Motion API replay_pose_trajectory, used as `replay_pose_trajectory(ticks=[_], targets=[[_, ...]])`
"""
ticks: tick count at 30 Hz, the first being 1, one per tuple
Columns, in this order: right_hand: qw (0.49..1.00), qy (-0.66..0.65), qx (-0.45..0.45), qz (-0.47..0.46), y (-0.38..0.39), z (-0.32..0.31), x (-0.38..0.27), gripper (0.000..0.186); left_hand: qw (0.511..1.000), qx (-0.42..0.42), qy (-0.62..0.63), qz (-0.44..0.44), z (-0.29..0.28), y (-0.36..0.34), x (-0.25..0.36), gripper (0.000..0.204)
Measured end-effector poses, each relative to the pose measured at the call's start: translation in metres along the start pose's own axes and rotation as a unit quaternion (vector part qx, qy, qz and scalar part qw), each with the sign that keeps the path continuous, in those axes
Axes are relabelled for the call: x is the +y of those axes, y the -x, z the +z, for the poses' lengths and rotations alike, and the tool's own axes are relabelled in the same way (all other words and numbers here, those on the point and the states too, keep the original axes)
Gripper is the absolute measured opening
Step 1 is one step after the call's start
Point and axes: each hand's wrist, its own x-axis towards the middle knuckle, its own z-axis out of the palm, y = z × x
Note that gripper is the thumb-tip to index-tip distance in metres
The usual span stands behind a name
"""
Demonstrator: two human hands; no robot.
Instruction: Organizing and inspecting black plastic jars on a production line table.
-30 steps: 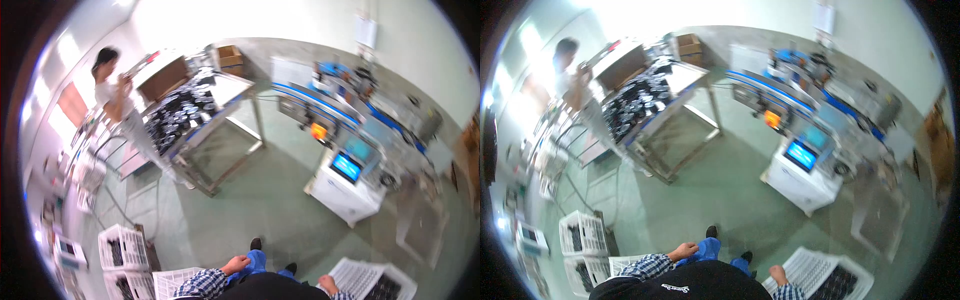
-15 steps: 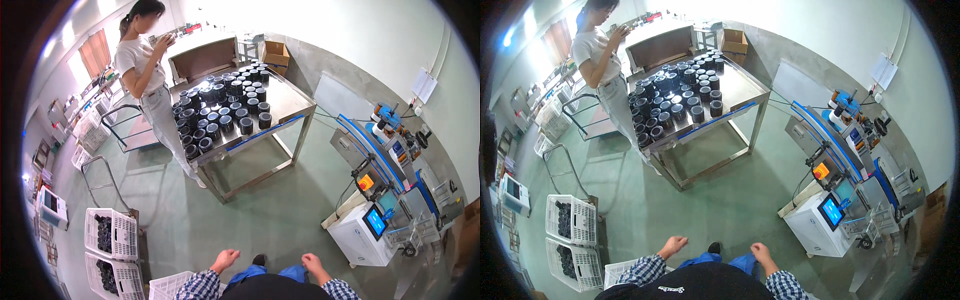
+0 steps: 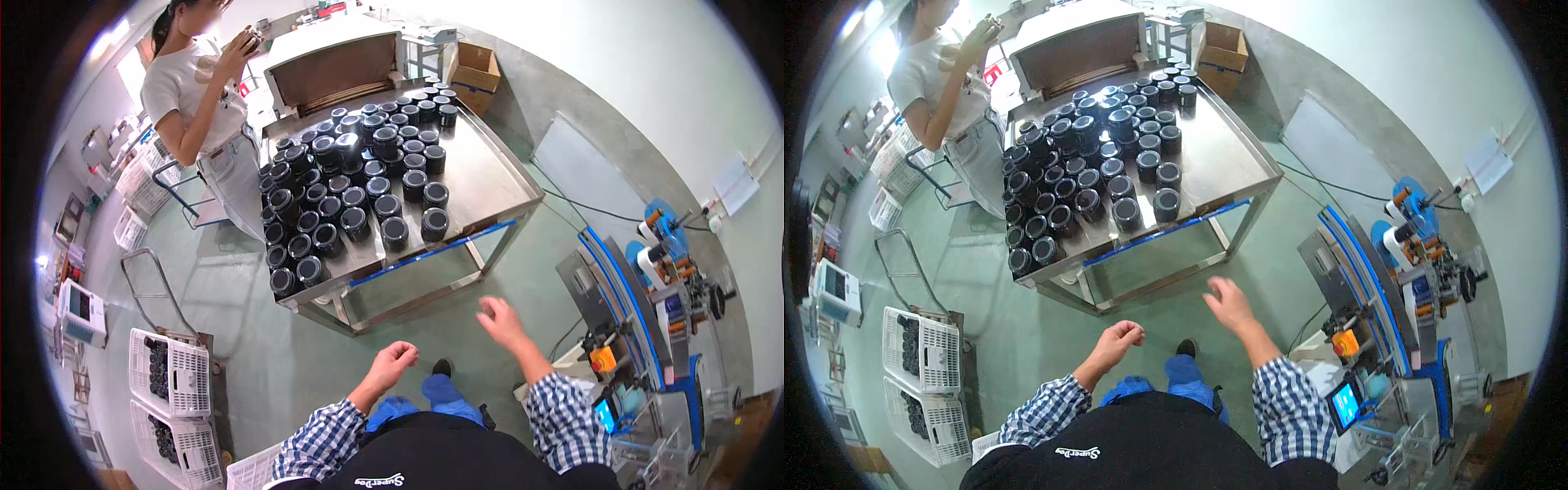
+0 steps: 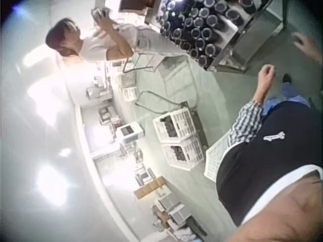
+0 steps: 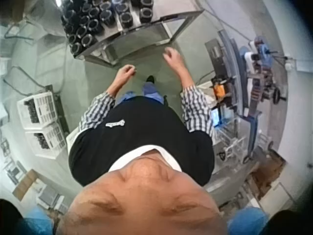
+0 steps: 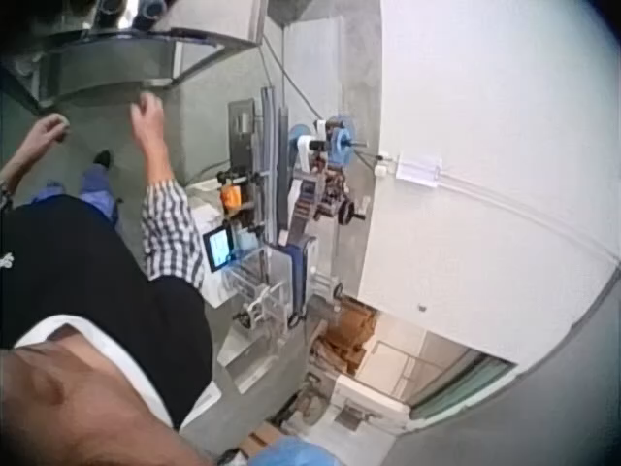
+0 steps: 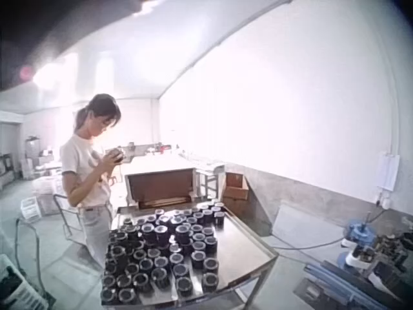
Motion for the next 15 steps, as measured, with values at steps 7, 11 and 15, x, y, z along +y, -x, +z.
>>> replay_pose_trajectory(ticks=[7,11,15], targets=[[0.971,0.217,-0.029,-0.093,-0.189,0.005,-0.072,0.068,0.994,0.050,0.098,-0.003,-0.006,-0.044,0.053,0.019],[0.962,0.257,-0.050,-0.073,-0.236,0.020,-0.078,0.080,0.990,0.042,0.131,0.015,-0.013,-0.082,0.076,0.018],[0.962,0.254,-0.055,-0.084,-0.254,0.029,-0.064,0.077,0.990,-0.004,0.137,0.037,-0.032,-0.130,0.104,0.018]])
